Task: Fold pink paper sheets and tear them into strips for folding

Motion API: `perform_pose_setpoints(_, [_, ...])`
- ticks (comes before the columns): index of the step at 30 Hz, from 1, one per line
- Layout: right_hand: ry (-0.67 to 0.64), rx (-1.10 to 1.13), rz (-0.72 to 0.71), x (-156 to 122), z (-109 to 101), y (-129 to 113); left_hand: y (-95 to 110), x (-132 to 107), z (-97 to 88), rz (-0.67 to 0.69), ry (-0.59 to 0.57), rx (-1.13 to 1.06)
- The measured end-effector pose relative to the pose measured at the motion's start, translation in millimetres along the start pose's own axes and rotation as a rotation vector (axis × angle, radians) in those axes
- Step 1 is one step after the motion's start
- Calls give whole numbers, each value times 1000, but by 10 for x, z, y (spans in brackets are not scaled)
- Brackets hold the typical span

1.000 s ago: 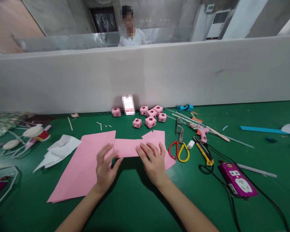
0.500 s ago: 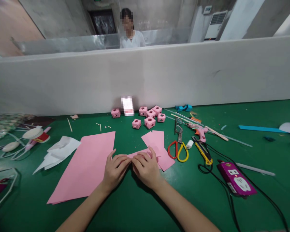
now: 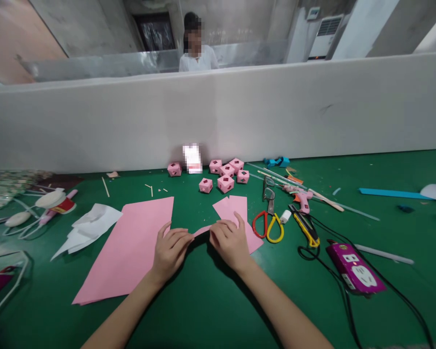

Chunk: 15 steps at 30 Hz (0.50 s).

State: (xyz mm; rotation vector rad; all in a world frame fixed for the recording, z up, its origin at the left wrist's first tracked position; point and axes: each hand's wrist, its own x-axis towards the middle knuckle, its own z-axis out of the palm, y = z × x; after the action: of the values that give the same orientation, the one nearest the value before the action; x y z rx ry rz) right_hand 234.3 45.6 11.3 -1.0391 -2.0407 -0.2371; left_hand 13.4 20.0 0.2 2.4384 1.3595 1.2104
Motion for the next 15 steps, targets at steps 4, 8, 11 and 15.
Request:
perform_pose_setpoints(4, [29,-51,49,32,-38,224,-27,33,-46,-34,37,1])
perform_pose_setpoints(8, [71,-120,82,59,-70,368,-48,42,-55,-70,64,-26])
perform_pose_setpoints(11, [51,-159,93,79,-94,413,-57,42,-55,-87,75,-66])
perform_pose_setpoints(15, [62,-180,103,92,-115,430,-71,37,-54,-94,77,-79])
